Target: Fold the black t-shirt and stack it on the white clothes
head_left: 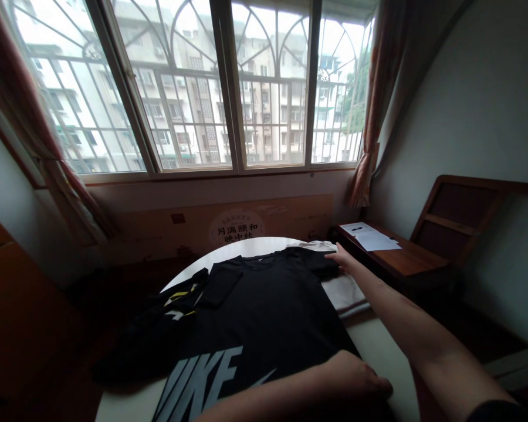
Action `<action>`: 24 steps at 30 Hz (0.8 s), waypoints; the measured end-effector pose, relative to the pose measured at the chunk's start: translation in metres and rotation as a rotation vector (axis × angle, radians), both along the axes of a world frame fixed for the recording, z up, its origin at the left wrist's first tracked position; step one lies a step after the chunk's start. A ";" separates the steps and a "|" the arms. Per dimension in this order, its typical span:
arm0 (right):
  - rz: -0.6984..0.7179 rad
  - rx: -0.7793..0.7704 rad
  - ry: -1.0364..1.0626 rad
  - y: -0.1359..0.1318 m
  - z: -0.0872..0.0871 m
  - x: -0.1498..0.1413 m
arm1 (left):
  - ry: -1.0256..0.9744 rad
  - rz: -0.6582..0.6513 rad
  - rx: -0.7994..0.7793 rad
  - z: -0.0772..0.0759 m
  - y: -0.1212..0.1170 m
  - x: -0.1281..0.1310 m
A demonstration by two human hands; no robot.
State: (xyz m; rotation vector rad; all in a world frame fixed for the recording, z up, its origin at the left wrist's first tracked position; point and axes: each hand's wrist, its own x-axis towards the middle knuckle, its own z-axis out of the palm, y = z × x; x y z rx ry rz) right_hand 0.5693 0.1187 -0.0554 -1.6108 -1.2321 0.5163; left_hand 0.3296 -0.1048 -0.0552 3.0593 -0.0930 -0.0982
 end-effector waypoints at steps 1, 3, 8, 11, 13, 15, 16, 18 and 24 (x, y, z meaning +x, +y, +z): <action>0.003 -0.020 0.020 -0.002 0.000 0.000 | 0.008 0.008 0.018 0.002 -0.002 0.000; 0.019 -0.042 0.040 -0.003 0.003 -0.002 | 0.008 0.018 0.029 0.006 -0.004 -0.001; 0.035 -0.025 0.049 -0.001 0.012 -0.008 | -0.021 0.024 -0.122 0.018 0.000 -0.004; 0.020 0.004 0.029 0.000 0.015 -0.012 | -0.022 0.007 -0.211 0.018 0.003 -0.008; 0.010 0.031 0.002 -0.001 0.015 -0.014 | -0.058 0.025 -0.253 0.018 0.009 -0.011; 0.011 0.059 -0.031 -0.003 0.016 -0.018 | -0.131 0.092 -0.296 0.019 0.019 -0.016; 0.016 0.071 -0.049 -0.004 0.016 -0.019 | -0.182 0.154 -0.318 0.022 0.027 -0.018; 0.019 0.090 -0.081 -0.006 0.016 -0.023 | -0.310 0.345 -0.382 0.031 0.049 -0.021; -0.006 0.096 -0.161 -0.014 0.017 -0.039 | -0.635 1.098 -0.749 0.066 0.154 -0.017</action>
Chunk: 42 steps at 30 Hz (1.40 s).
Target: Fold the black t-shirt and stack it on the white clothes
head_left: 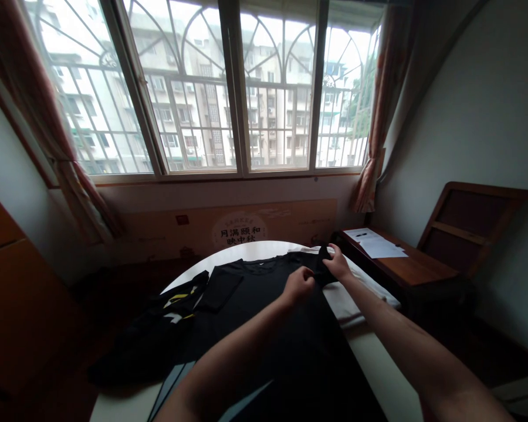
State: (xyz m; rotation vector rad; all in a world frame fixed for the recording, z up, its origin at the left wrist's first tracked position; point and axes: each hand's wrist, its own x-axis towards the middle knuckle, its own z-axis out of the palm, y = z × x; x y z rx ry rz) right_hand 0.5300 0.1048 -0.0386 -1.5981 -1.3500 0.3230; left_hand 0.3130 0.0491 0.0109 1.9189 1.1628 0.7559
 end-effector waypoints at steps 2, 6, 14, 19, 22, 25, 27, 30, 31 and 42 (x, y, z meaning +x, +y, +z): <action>0.049 -0.001 -0.052 -0.006 0.000 -0.009 | -0.026 0.073 -0.090 0.004 0.038 0.004; 0.217 -0.002 -0.221 -0.024 -0.001 -0.033 | -0.076 0.136 -0.272 0.001 0.093 0.016; 0.402 -0.015 -0.623 -0.062 0.003 -0.055 | -0.072 0.146 -0.327 -0.025 0.134 0.041; 0.086 -0.136 -0.702 -0.073 -0.003 -0.036 | -0.044 0.119 -0.251 -0.036 0.156 0.046; -0.053 -0.351 -0.626 -0.073 -0.010 -0.024 | -0.048 0.060 -0.259 -0.038 0.166 0.044; -0.039 -0.410 -0.559 -0.071 -0.013 -0.023 | -0.062 0.005 -0.294 -0.038 0.172 0.039; -0.020 -0.391 -0.532 -0.070 -0.013 -0.028 | -0.076 -0.018 -0.316 -0.038 0.173 0.036; 0.000 -0.359 -0.527 -0.069 -0.012 -0.040 | -0.099 -0.037 -0.331 -0.039 0.173 0.032; 0.001 -0.348 -0.533 -0.068 -0.012 -0.044 | -0.105 -0.038 -0.330 -0.040 0.173 0.031; 0.057 -0.151 -0.437 -0.072 -0.017 -0.054 | -0.064 -0.071 -0.207 -0.044 0.176 0.015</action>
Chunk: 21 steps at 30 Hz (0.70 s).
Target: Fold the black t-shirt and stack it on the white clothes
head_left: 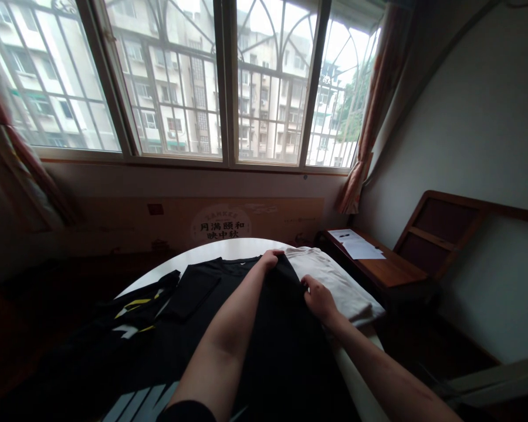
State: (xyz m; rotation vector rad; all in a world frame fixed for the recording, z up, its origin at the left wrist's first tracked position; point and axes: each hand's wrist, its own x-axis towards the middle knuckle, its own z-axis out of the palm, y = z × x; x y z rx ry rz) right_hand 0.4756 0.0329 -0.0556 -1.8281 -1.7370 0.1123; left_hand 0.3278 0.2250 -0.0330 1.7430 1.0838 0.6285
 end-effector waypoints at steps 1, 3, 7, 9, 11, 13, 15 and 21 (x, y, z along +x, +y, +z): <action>0.008 0.019 0.025 0.000 -0.001 0.001 | 0.019 -0.012 0.016 0.001 0.001 -0.001; 0.019 0.046 0.046 -0.001 -0.004 0.003 | 0.067 -0.040 0.053 0.003 0.005 -0.001; 0.023 0.040 -0.019 -0.002 -0.009 0.005 | 0.204 -0.106 0.142 0.014 0.017 0.002; 0.016 0.007 -0.089 -0.003 -0.010 0.005 | 0.275 -0.136 0.195 0.019 0.022 0.006; 0.011 -0.023 -0.146 -0.005 -0.008 0.004 | 0.328 -0.156 0.258 0.021 0.023 0.008; 0.016 -0.039 -0.177 -0.006 -0.005 0.003 | 0.363 -0.163 0.324 0.019 0.020 0.008; 0.026 -0.050 -0.191 -0.007 -0.003 0.002 | 0.385 -0.156 0.389 0.013 0.014 0.005; 0.064 -0.091 -0.249 -0.007 0.002 -0.001 | 0.432 -0.016 0.573 -0.004 -0.012 -0.012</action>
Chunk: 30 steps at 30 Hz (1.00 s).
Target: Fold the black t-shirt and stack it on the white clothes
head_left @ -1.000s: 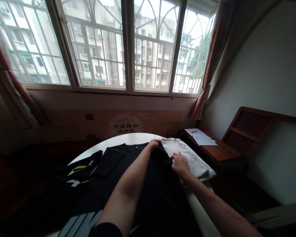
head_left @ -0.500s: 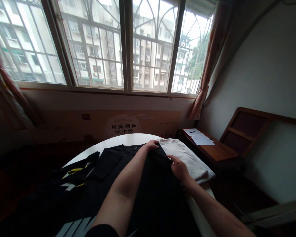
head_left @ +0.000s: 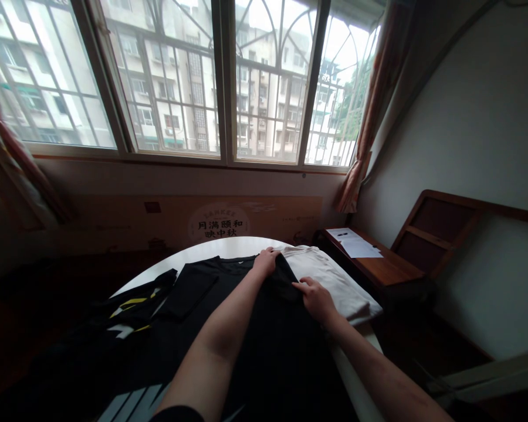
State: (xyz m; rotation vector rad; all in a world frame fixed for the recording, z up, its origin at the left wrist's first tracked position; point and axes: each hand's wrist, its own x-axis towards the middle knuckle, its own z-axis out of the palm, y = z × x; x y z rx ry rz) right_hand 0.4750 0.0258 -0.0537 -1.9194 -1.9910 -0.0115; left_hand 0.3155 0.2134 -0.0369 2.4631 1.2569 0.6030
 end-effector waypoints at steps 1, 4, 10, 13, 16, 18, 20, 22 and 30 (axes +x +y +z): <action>0.008 -0.015 -0.020 0.000 0.001 0.000 | -0.002 0.021 0.035 -0.001 -0.006 -0.002; 0.038 -0.053 -0.095 -0.001 0.001 0.000 | 0.000 0.016 0.118 -0.007 -0.026 -0.003; 0.056 -0.178 -0.170 -0.004 -0.002 0.006 | 0.147 -0.108 0.070 -0.030 -0.057 -0.006; 0.091 -0.274 -0.165 -0.003 -0.002 0.011 | 0.228 -0.005 0.010 -0.033 -0.053 -0.020; 0.121 -0.318 -0.148 -0.002 0.001 0.017 | 0.290 0.124 -0.008 -0.026 -0.047 -0.040; 0.120 -0.339 -0.111 -0.002 0.006 0.019 | 0.312 0.168 0.019 -0.019 -0.049 -0.052; 0.112 -0.323 -0.073 -0.004 0.010 0.017 | 0.322 0.168 0.052 -0.013 -0.059 -0.063; 0.147 -0.251 -0.063 -0.009 0.014 0.010 | 0.331 0.117 0.068 -0.010 -0.075 -0.073; 0.454 -0.272 -0.125 -0.030 0.010 -0.021 | 0.441 -0.124 -0.048 0.003 -0.154 -0.131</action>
